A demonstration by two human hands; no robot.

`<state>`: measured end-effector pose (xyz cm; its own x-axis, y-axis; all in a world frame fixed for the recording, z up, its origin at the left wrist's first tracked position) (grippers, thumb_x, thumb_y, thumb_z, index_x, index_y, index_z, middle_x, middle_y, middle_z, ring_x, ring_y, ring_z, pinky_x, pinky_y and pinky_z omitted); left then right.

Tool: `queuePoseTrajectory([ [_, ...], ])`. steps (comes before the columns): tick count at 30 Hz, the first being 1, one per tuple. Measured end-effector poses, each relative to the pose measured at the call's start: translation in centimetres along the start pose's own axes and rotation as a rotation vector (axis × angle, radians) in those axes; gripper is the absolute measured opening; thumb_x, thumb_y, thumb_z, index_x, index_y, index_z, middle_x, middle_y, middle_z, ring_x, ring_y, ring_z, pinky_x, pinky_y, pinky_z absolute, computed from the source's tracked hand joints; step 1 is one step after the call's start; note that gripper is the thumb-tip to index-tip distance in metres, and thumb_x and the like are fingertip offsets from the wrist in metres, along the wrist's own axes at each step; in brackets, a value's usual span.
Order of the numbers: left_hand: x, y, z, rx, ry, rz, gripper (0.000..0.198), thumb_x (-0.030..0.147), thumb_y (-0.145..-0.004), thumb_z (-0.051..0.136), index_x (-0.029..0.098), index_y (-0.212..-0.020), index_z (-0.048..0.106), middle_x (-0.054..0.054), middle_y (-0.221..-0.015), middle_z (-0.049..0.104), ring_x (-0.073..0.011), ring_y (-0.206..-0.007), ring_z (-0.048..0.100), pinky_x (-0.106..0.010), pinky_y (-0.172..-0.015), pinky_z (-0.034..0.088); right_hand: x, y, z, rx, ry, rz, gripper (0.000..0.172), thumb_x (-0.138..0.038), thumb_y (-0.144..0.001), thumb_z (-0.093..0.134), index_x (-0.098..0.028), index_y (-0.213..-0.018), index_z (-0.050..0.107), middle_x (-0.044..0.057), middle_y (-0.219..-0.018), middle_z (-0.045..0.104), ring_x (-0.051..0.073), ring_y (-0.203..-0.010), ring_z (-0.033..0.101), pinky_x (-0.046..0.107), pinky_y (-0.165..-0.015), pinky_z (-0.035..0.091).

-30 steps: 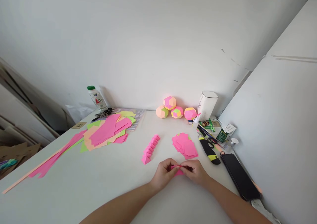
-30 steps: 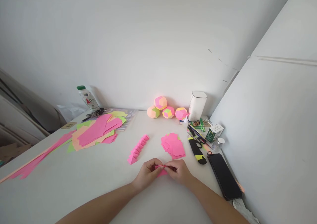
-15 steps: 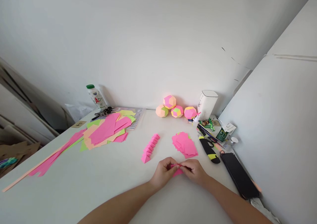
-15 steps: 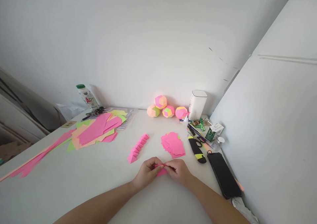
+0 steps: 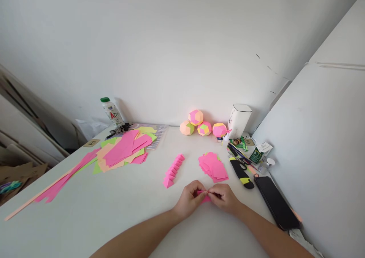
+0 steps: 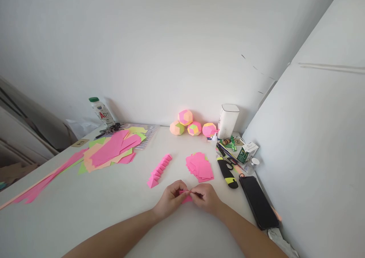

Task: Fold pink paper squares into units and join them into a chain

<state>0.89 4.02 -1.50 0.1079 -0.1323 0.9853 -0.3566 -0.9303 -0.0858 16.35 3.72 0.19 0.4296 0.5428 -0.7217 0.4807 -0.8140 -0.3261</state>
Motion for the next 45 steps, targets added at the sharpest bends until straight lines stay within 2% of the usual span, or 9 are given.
queuePoseTrajectory([
  [10, 1.6, 0.0, 0.1, -0.056, -0.080, -0.036, 0.013, 0.020, -0.077, 0.053, 0.016, -0.064, 0.051, 0.001, -0.068, 0.049, -0.0106, -0.059, 0.043, -0.022, -0.054, 0.035, -0.6, 0.0, -0.1, 0.004, -0.006, 0.007, 0.027, -0.015, -0.075, 0.046, -0.018, -0.049, 0.041, -0.005, -0.049, 0.033, 0.010, -0.047, 0.032, 0.023, -0.046, 0.026],
  [21, 2.1, 0.1, 0.3, -0.068, -0.122, -0.038, 0.013, 0.022, -0.075, 0.050, 0.018, -0.064, 0.047, 0.002, -0.064, 0.047, -0.0107, -0.057, 0.040, -0.022, -0.051, 0.033, -0.3, 0.2, 0.0, 0.015, -0.096, 0.054, 0.010, -0.014, -0.072, 0.050, -0.017, -0.064, 0.055, -0.003, -0.054, 0.047, 0.010, -0.048, 0.040, 0.021, -0.045, 0.031],
  [29, 1.3, 0.4, 0.4, -0.098, -0.057, -0.054, 0.018, 0.024, -0.075, 0.054, 0.018, -0.062, 0.043, 0.004, -0.060, 0.044, -0.0088, -0.053, 0.035, -0.021, -0.049, 0.029, 0.2, 0.4, 0.2, -0.017, -0.075, 0.096, 0.010, -0.012, -0.069, 0.050, -0.018, -0.061, 0.050, -0.005, -0.053, 0.042, 0.009, -0.048, 0.036, 0.020, -0.045, 0.028],
  [36, 1.3, 0.4, 0.3, -0.110, -0.029, -0.033, 0.023, 0.031, -0.077, 0.056, 0.017, -0.061, 0.045, 0.003, -0.059, 0.046, -0.0092, -0.053, 0.037, -0.022, -0.050, 0.029, 0.0, 0.4, 0.2, -0.032, -0.054, 0.078, 0.011, -0.013, -0.068, 0.048, -0.019, -0.059, 0.045, -0.006, -0.052, 0.038, 0.009, -0.048, 0.033, 0.021, -0.045, 0.025],
  [45, 0.8, 0.4, 0.3, -0.109, -0.035, -0.047, 0.039, 0.042, -0.076, 0.056, 0.020, -0.055, 0.032, 0.008, -0.050, 0.027, -0.0068, -0.048, 0.022, -0.020, -0.044, 0.019, 0.1, 0.4, 0.3, -0.043, -0.073, 0.091, 0.012, -0.014, -0.068, 0.047, -0.018, -0.058, 0.045, -0.006, -0.052, 0.038, 0.009, -0.048, 0.033, 0.021, -0.046, 0.025],
])
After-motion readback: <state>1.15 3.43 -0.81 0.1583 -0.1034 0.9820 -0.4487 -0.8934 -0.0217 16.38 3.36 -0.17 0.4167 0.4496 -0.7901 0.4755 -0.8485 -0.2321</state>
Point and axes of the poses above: each hand's wrist, its own y-axis away from the middle knuckle, its own z-axis out of the palm, x = y × z, the point moved 3 cm from there along -y, towards the middle knuckle
